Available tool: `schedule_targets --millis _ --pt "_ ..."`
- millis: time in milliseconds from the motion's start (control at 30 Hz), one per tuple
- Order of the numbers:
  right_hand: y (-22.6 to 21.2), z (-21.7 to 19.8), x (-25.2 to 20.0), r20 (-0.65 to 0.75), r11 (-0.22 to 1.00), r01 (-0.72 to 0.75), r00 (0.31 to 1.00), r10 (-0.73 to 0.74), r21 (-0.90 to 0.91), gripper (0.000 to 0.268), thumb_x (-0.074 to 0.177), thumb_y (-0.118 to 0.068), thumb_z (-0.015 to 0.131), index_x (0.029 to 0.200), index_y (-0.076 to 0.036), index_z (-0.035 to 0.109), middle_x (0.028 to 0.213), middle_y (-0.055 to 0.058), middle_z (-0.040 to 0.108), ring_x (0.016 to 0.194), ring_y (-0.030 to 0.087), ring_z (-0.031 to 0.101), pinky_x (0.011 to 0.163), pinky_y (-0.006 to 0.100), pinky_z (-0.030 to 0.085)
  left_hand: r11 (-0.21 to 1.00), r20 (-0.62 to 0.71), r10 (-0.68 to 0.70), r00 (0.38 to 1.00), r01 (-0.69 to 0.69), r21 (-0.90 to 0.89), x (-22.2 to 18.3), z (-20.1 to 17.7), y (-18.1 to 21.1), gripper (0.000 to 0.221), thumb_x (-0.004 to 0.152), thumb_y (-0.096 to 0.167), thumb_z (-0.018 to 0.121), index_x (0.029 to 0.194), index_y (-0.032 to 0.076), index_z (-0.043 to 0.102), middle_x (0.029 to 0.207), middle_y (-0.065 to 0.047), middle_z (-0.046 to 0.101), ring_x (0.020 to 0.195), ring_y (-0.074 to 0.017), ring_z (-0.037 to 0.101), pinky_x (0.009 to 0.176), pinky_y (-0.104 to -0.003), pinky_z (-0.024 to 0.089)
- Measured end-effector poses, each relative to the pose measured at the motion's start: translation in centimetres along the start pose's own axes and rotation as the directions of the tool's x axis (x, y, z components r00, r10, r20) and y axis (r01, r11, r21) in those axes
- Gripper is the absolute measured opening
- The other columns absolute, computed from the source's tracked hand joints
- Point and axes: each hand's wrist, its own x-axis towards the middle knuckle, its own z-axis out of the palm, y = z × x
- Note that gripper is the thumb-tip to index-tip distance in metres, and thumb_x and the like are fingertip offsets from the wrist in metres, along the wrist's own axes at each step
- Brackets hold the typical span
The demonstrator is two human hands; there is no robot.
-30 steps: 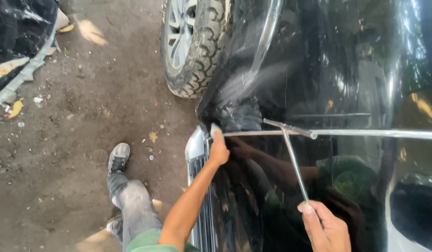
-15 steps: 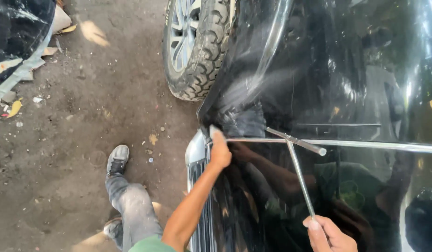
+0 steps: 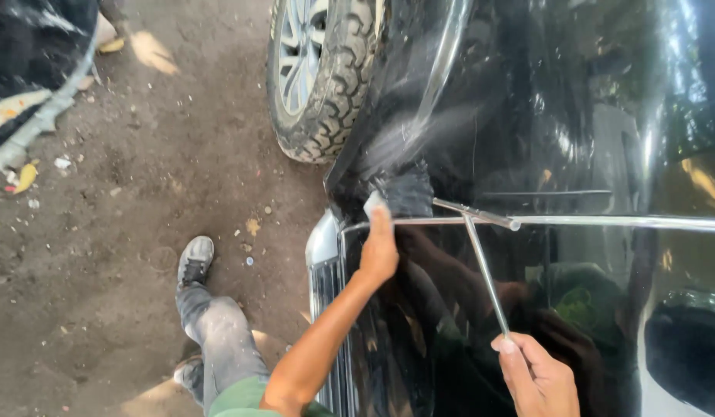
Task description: The person walks to a black SUV and uses a T-shaped metal tool to scrape paint from the side panel and front fender. They repeatedly scrape and wipe the area, moving from the rear door to the front fender near the open hood.
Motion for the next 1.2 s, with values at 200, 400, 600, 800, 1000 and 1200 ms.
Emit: schedule_targets --millis 200,400,600,800,1000,1200 --pt "0.4 -0.1 -0.4 0.004 0.995 -0.072 0.997 0.071 0.067 0.023 0.096 -0.021 0.063 0.100 -0.002 0.075 0.055 -0.003 0.047 0.047 0.005 0.038 0.045 0.025 0.028 0.995 -0.011 0.077 0.997 -0.078 -0.063 -1.1 -3.2 9.1 0.081 0.084 -0.017 0.042 0.160 -0.013 0.014 0.165 -0.038 0.018 0.155 -0.0463 0.023 0.127 -0.043 0.025" --pt "-1.2 0.3 -0.7 -0.005 0.997 -0.033 0.999 0.033 0.072 0.024 0.098 -0.023 0.062 0.098 -0.002 0.074 0.056 -0.004 0.047 0.049 0.004 0.039 0.045 0.024 0.028 0.991 0.104 -0.130 0.986 0.126 0.043 -0.1 -0.2 1.4 0.083 0.078 -0.010 0.049 0.155 -0.013 0.016 0.162 -0.038 0.018 0.151 -0.0476 0.022 0.121 -0.044 0.026" --pt "-1.4 0.2 -0.4 -0.027 0.997 0.021 0.999 -0.023 -0.076 0.023 0.097 -0.025 0.062 0.099 -0.005 0.075 0.055 -0.004 0.049 0.051 0.004 0.042 0.048 0.024 0.034 0.986 0.128 -0.160 0.979 0.164 -0.027 -0.5 -3.2 6.3 0.079 0.088 -0.006 0.043 0.161 -0.010 0.013 0.156 -0.039 0.032 0.141 -0.0532 0.040 0.120 -0.048 0.035" --pt "-1.7 0.3 0.2 -0.054 0.994 -0.041 0.998 0.036 -0.106 0.024 0.096 -0.025 0.063 0.099 -0.006 0.077 0.054 -0.001 0.050 0.050 0.006 0.043 0.048 0.027 0.034 0.960 0.152 -0.274 0.950 0.279 -0.008 1.8 -3.5 5.8 0.076 0.088 -0.003 0.045 0.157 -0.009 0.013 0.153 -0.040 0.031 0.131 -0.0561 0.047 0.111 -0.050 0.041" --pt "-1.3 0.5 -0.1 -0.026 0.998 -0.038 0.999 0.037 -0.052 0.023 0.096 -0.023 0.063 0.099 -0.004 0.075 0.056 -0.002 0.050 0.049 0.006 0.042 0.047 0.025 0.033 0.994 -0.056 0.098 0.994 -0.095 0.058 0.7 1.9 -3.4 0.078 0.083 -0.006 0.043 0.155 -0.015 0.015 0.157 -0.043 0.025 0.146 -0.0553 0.033 0.120 -0.047 0.031" --pt "-0.5 0.3 0.2 -0.027 0.997 -0.081 0.996 0.081 0.002 0.024 0.096 -0.022 0.063 0.099 -0.002 0.076 0.054 -0.001 0.051 0.048 0.007 0.042 0.047 0.025 0.032 0.986 0.026 0.124 0.992 -0.126 0.108 -0.3 -0.3 7.7 0.073 0.084 -0.010 0.043 0.153 -0.017 0.019 0.159 -0.042 0.023 0.152 -0.0509 0.023 0.127 -0.046 0.022"
